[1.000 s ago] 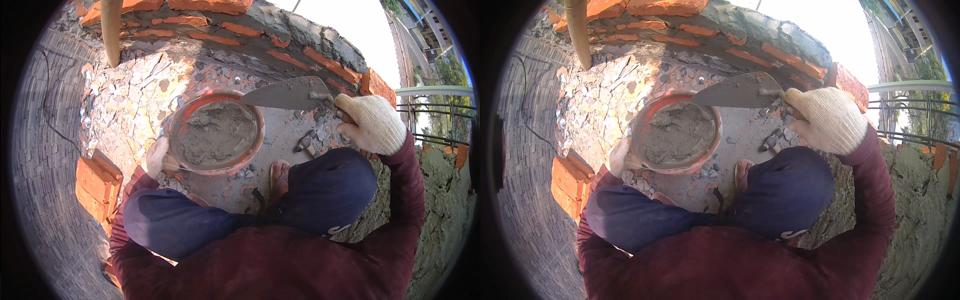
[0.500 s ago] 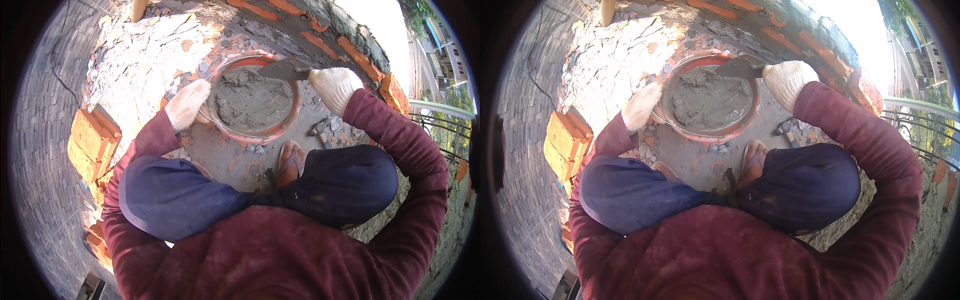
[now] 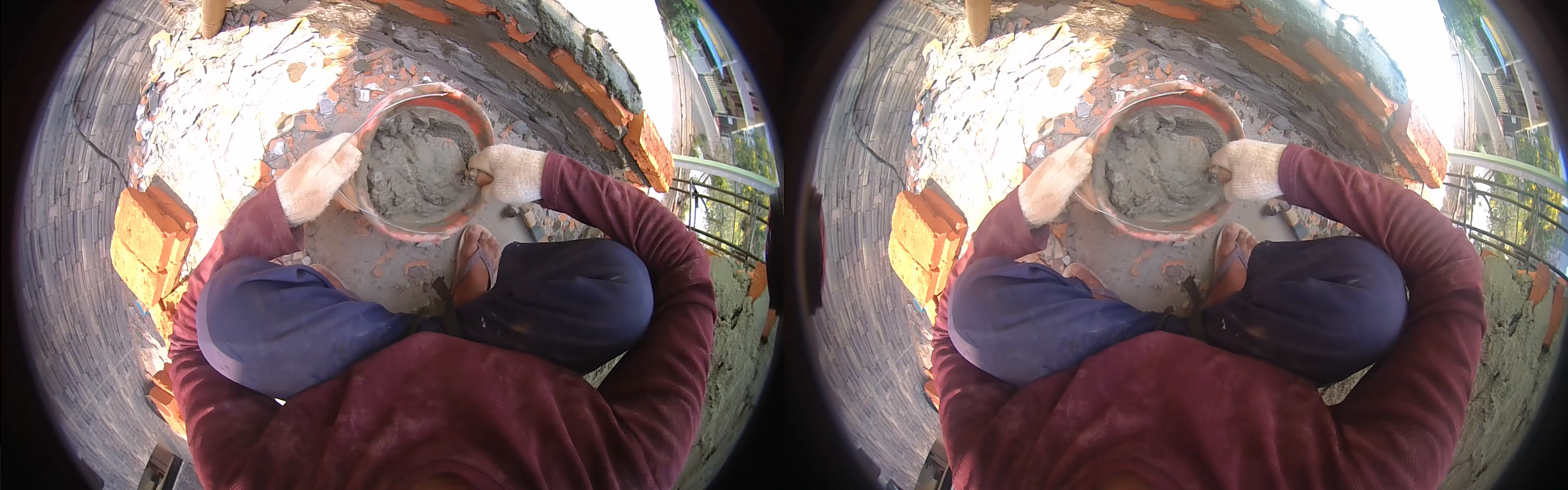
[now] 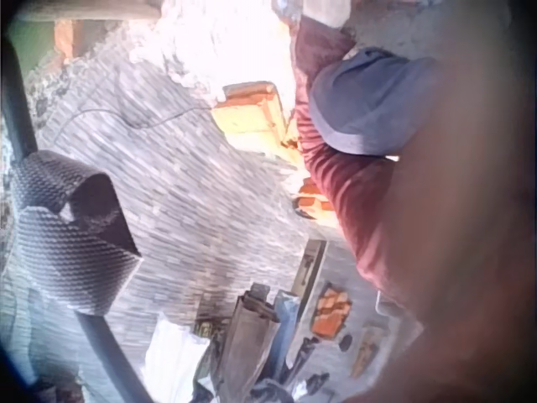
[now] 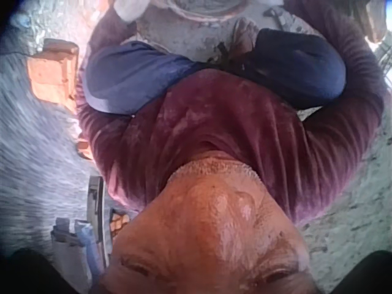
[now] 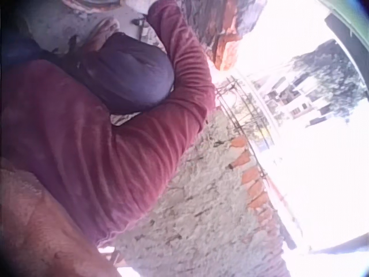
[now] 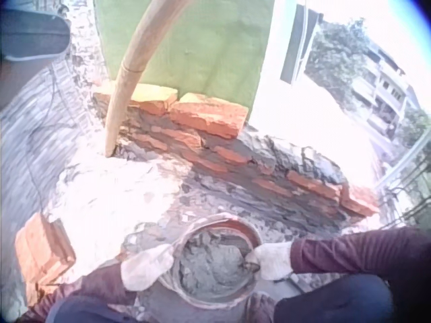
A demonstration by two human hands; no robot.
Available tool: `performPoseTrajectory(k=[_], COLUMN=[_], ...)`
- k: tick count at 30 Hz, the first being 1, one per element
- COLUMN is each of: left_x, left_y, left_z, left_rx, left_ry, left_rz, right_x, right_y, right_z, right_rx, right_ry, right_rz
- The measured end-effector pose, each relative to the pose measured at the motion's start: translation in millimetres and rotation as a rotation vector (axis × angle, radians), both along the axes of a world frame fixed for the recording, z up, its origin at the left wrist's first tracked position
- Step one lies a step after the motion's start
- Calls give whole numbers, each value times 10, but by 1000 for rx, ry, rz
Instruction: The person scoops mortar from a bucket with a trowel, spreads it on a brick wall, and places bricks into the mortar. The person repeats this process, adding bricks and mortar to extend the wall.
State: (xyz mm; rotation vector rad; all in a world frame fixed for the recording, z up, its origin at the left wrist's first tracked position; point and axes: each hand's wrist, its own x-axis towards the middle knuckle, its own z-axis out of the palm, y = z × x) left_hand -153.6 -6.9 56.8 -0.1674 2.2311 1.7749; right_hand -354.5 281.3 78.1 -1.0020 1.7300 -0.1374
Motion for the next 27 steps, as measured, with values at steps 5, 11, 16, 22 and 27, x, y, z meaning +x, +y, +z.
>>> performPoseTrajectory(k=[5,11,16,22,27], left_x=[18,-38,-57,-35,372], left_y=[-3,-76,-300,-771,-2089], left_z=[43,46,-79,-389,-1229], left_rx=[-28,119,362,537,450], left_ry=[5,-52,-135,-259,-259], left_rz=[15,17,80,181,517], right_x=[-48,-116,-496,-721,-995], right_y=[283,607,1081,2214,2722], right_z=[-3,200,450,1454,1712], right_rx=[-20,-152,-333,-300,-242], right_ry=[-222,-283,-169,306,925], right_rz=[-197,-313,-268,-592,-690])
